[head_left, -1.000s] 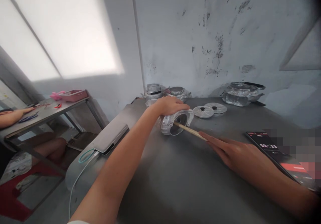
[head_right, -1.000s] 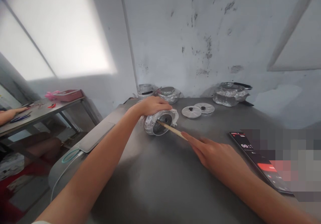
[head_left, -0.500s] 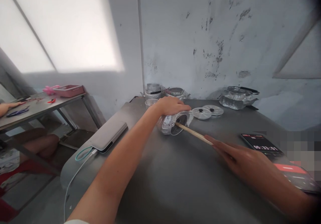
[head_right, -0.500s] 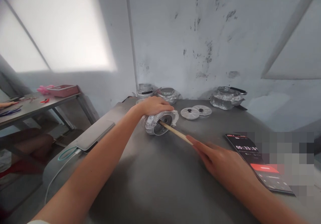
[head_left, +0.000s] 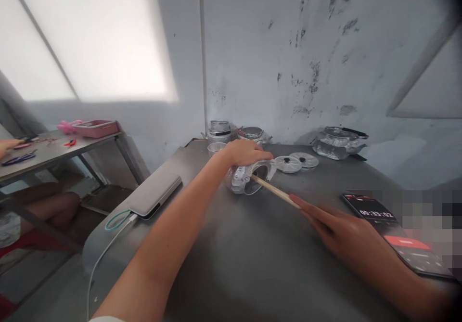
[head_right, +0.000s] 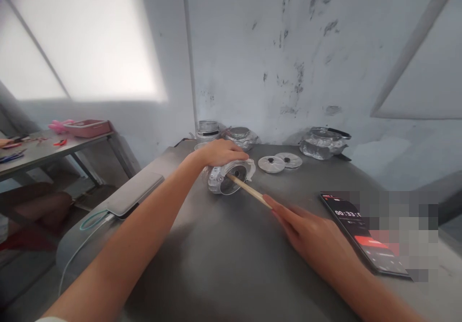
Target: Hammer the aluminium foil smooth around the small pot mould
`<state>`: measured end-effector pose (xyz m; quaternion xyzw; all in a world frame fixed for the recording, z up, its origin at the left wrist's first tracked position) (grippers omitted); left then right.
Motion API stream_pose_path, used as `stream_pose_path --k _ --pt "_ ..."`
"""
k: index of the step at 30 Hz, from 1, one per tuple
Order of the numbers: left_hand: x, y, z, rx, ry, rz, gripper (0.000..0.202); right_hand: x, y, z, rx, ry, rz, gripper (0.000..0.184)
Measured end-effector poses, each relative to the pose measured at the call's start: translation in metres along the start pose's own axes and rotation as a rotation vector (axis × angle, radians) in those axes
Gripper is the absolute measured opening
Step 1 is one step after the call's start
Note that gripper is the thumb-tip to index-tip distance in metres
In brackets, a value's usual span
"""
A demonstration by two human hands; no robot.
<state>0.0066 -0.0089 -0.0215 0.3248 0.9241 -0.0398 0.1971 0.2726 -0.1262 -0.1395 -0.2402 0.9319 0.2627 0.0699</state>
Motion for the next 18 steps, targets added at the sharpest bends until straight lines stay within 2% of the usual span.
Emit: stream_pose_path --k 3,9,15,18 --pt "-0.0004 -0.0005 -0.0004 0.002 0.002 0.002 0.052 0.0035 0.0006 0.0017 -0.025 -0.006 0.01 0.047" --pt "-0.0027 -0.0014 -0.0013 -0.01 -0.039 -0.008 0.052 0.0055 0.0038 0.005 0.044 0.029 0.001 0.046" --pt "-0.0051 -0.003 -0.0018 -0.034 -0.056 -0.052 0.052 0.0086 0.0047 -0.0012 -0.06 0.12 0.037 0.043" --pt "-0.006 -0.0033 -0.002 -0.034 -0.05 -0.04 0.051 0.0055 0.0056 0.0011 -0.006 0.073 0.036 0.043"
Point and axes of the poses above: each hand's wrist, its own y-axis towards the middle knuckle, its own z-axis out of the palm, x = y × z, the point moved 1 cm from there along y, towards the middle knuckle, and after that the axes turned 14 degrees about -y, right-handed, at the moved point
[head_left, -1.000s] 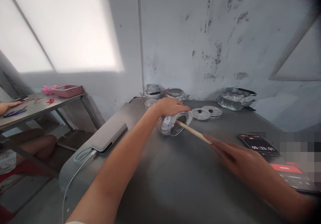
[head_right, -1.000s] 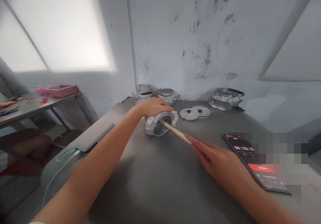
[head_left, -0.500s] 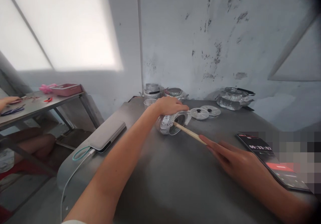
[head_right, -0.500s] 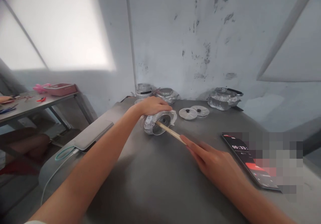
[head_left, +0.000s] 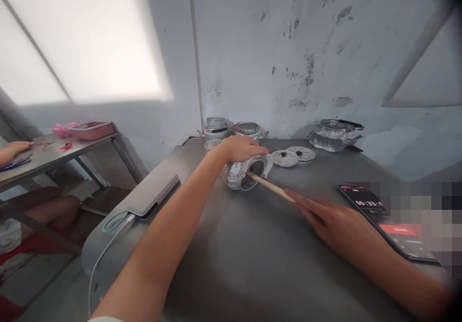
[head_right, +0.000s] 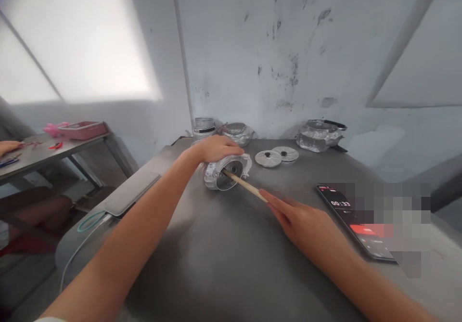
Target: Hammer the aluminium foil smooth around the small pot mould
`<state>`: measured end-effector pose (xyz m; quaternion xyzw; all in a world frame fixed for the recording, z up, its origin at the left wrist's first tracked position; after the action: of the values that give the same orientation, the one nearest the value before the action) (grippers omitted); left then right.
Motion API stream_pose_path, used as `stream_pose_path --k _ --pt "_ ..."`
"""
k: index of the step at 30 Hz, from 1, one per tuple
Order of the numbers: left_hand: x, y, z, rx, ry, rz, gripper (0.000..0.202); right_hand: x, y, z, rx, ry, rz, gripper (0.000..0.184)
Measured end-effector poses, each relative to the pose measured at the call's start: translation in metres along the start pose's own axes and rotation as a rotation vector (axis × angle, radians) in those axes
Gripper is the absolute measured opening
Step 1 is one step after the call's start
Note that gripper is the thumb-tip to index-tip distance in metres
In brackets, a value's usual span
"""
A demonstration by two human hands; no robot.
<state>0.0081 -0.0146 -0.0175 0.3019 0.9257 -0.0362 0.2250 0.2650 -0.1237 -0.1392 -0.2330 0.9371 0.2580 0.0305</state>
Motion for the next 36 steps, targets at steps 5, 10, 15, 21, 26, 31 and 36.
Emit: stream_pose_path --k 5,10,15,21,26,31,36 --pt "0.0 0.001 0.0 0.009 -0.002 0.022 0.046 -0.002 -0.001 0.002 0.065 -0.042 0.013 0.044" --pt "0.003 0.003 0.001 0.02 0.004 0.038 0.05 0.002 -0.001 -0.001 0.002 0.024 0.028 0.044" --pt "0.004 0.003 0.001 0.011 0.0 0.005 0.055 -0.002 0.0 0.001 0.045 -0.038 0.014 0.045" --pt "-0.001 0.002 0.0 -0.002 -0.007 -0.01 0.052 0.002 0.001 -0.003 0.007 0.014 0.034 0.044" --pt "0.002 0.002 0.001 0.0 -0.008 -0.016 0.053 0.0 0.0 -0.005 0.008 0.014 0.036 0.043" --pt "0.004 0.004 0.002 0.006 0.001 0.003 0.053 0.0 -0.001 -0.002 0.083 -0.011 0.017 0.045" --pt "0.004 0.003 0.001 -0.001 -0.032 -0.024 0.054 0.007 0.0 -0.008 -0.037 0.07 0.046 0.043"
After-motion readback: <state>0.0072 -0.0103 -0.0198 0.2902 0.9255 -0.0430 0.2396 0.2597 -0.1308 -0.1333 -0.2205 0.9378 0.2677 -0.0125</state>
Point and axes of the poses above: each hand's wrist, its own y-axis towards the middle knuckle, its own z-axis out of the palm, x = y × z, the point moved 1 cm from there along y, towards the middle knuckle, and after that the axes turned 14 degrees about -y, right-handed, at the moved point
